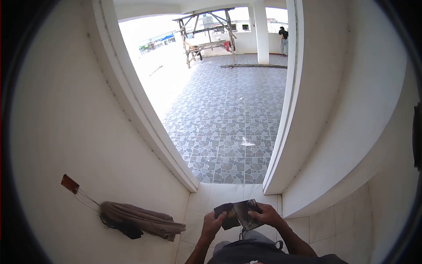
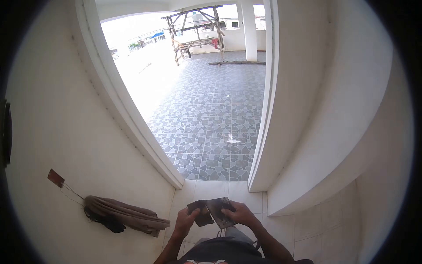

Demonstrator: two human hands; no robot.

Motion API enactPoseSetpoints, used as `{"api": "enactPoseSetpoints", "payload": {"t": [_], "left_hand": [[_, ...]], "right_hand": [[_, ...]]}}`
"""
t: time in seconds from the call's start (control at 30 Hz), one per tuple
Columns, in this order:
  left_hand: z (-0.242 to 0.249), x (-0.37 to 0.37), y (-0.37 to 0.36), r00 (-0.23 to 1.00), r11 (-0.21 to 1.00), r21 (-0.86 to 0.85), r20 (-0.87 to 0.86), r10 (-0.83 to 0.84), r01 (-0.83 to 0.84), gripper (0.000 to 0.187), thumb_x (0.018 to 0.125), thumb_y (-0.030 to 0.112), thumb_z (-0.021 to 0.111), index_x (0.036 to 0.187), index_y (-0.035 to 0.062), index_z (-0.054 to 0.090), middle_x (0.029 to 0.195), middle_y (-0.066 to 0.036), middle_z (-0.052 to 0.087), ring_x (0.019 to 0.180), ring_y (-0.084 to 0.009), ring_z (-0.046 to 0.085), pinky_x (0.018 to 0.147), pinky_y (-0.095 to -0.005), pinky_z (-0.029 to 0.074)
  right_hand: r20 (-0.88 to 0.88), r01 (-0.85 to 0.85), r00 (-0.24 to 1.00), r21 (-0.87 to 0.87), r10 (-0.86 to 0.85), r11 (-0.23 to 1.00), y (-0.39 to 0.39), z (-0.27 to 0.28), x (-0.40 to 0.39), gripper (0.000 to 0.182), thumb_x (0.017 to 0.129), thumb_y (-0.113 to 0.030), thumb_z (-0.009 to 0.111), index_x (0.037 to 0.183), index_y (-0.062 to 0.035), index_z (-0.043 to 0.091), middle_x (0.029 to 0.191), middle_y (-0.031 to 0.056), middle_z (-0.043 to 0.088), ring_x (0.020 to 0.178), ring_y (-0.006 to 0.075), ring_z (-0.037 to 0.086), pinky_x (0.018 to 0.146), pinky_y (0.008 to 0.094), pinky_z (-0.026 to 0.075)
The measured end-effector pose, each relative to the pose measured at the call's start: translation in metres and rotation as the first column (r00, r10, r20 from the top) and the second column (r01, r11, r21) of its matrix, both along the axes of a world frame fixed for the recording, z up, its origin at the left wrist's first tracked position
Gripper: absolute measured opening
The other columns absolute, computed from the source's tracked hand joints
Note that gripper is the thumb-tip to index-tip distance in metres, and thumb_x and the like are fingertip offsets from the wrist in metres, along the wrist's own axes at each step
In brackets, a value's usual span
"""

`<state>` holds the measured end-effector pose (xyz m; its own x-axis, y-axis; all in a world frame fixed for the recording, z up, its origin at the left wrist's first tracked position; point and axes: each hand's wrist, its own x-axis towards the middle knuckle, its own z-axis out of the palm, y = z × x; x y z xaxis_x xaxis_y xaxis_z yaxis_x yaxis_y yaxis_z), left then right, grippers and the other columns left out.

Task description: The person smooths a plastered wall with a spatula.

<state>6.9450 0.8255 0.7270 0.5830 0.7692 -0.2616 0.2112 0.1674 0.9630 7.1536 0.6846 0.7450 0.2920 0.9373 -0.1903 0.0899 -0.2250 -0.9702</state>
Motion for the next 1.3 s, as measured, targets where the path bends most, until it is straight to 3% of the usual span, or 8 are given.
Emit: {"api": "enactPoseSetpoints", "payload": {"t": [0.17, 0.37, 0.53, 0.73, 1.0, 1.1, 1.2, 1.3], "left_hand": [[0.003, 0.044, 0.103, 0.962, 0.975, -0.107, 0.174, 0.211, -0.194, 0.030, 0.092, 0.018, 0.064, 0.114, -0.0020, 0.068, 0.096, -0.005, 0.071, 0.080, -0.0091, 0.063, 0.071, -0.0245, 0.050], [-0.024, 0.104, 0.243, 0.956, 0.958, -0.128, 0.110, 0.270, -0.256, 0.033, 0.093, 0.014, 0.063, 0.119, -0.0063, 0.062, 0.106, -0.011, 0.068, 0.091, -0.0159, 0.066, 0.081, -0.0297, 0.055], [-0.039, 0.190, 0.387, 0.977, 0.985, -0.139, 0.168, 0.129, -0.106, 0.032, 0.093, 0.022, 0.066, 0.114, -0.0024, 0.067, 0.095, -0.005, 0.070, 0.082, -0.0089, 0.063, 0.073, -0.0257, 0.051], [0.016, 0.326, 0.547, 0.974, 0.975, -0.007, 0.041, -0.224, 0.224, 0.035, 0.094, 0.027, 0.065, 0.115, -0.0013, 0.067, 0.093, -0.006, 0.071, 0.081, -0.0092, 0.063, 0.070, -0.0272, 0.052], [0.032, 0.470, 0.689, 0.917, 0.915, 0.125, 0.066, -0.393, 0.384, 0.041, 0.092, 0.028, 0.065, 0.121, -0.0004, 0.064, 0.108, -0.011, 0.070, 0.095, -0.0167, 0.067, 0.085, -0.0316, 0.052], [-0.012, 0.519, 0.760, 0.933, 0.926, 0.176, 0.078, -0.351, 0.334, 0.039, 0.093, 0.023, 0.064, 0.124, -0.0015, 0.061, 0.110, -0.010, 0.069, 0.099, -0.0154, 0.065, 0.085, -0.0294, 0.052], [0.011, 0.565, 0.818, 0.947, 0.956, -0.111, 0.206, -0.247, 0.273, 0.040, 0.094, 0.022, 0.062, 0.125, -0.0035, 0.059, 0.111, -0.012, 0.068, 0.101, -0.0174, 0.066, 0.089, -0.0304, 0.051], [-0.044, 0.593, 0.899, 0.982, 0.999, 0.031, 0.182, -0.046, 0.041, 0.040, 0.096, 0.022, 0.061, 0.126, -0.0042, 0.057, 0.110, -0.013, 0.067, 0.095, -0.0198, 0.067, 0.083, -0.0334, 0.055]], "right_hand": [[0.284, -0.293, 0.918, 0.009, 0.278, 0.956, 0.153, 0.004, 0.062, 0.032, 0.091, -0.026, 0.068, 0.111, -0.0012, 0.063, 0.084, 0.0144, 0.067, 0.074, 0.0196, 0.064, 0.072, 0.0337, 0.051], [0.339, -0.328, 0.904, 0.152, 0.263, 0.932, 0.297, -0.008, 0.119, 0.029, 0.088, -0.025, 0.070, 0.089, 0.0019, 0.058, 0.072, 0.0178, 0.059, 0.064, 0.0273, 0.058, 0.063, 0.0394, 0.046], [0.370, -0.193, 0.915, 0.059, 0.159, 0.979, 0.406, -0.004, 0.178, 0.028, 0.086, -0.023, 0.069, 0.091, 0.0026, 0.059, 0.076, 0.0218, 0.061, 0.071, 0.0355, 0.063, 0.068, 0.0426, 0.047], [0.460, 0.036, 0.887, 0.020, -0.041, 0.999, 0.514, 0.024, 0.275, 0.029, 0.086, -0.023, 0.069, 0.099, 0.0017, 0.061, 0.081, 0.0217, 0.064, 0.075, 0.0369, 0.065, 0.070, 0.0424, 0.049], [0.443, 0.205, 0.878, -0.006, -0.181, 0.979, 0.642, -0.007, 0.389, 0.033, 0.086, -0.024, 0.070, 0.106, 0.0025, 0.063, 0.086, 0.0227, 0.066, 0.080, 0.0388, 0.066, 0.074, 0.0424, 0.051], [0.479, 0.132, 0.859, 0.133, -0.180, 0.982, 0.711, -0.035, 0.452, 0.028, 0.087, -0.020, 0.066, 0.106, 0.0004, 0.061, 0.089, 0.0220, 0.065, 0.079, 0.0378, 0.064, 0.072, 0.0433, 0.050], [0.445, -0.015, 0.896, 0.055, -0.011, 0.998, 0.802, -0.035, 0.524, 0.029, 0.088, -0.020, 0.066, 0.108, 0.0002, 0.061, 0.092, 0.0218, 0.065, 0.083, 0.0390, 0.063, 0.075, 0.0432, 0.049], [0.479, -0.254, 0.854, 0.040, 0.204, 0.966, 0.910, -0.044, 0.589, 0.032, 0.091, -0.023, 0.063, 0.110, 0.0017, 0.061, 0.093, 0.0218, 0.064, 0.088, 0.0397, 0.063, 0.077, 0.0443, 0.049]]}}
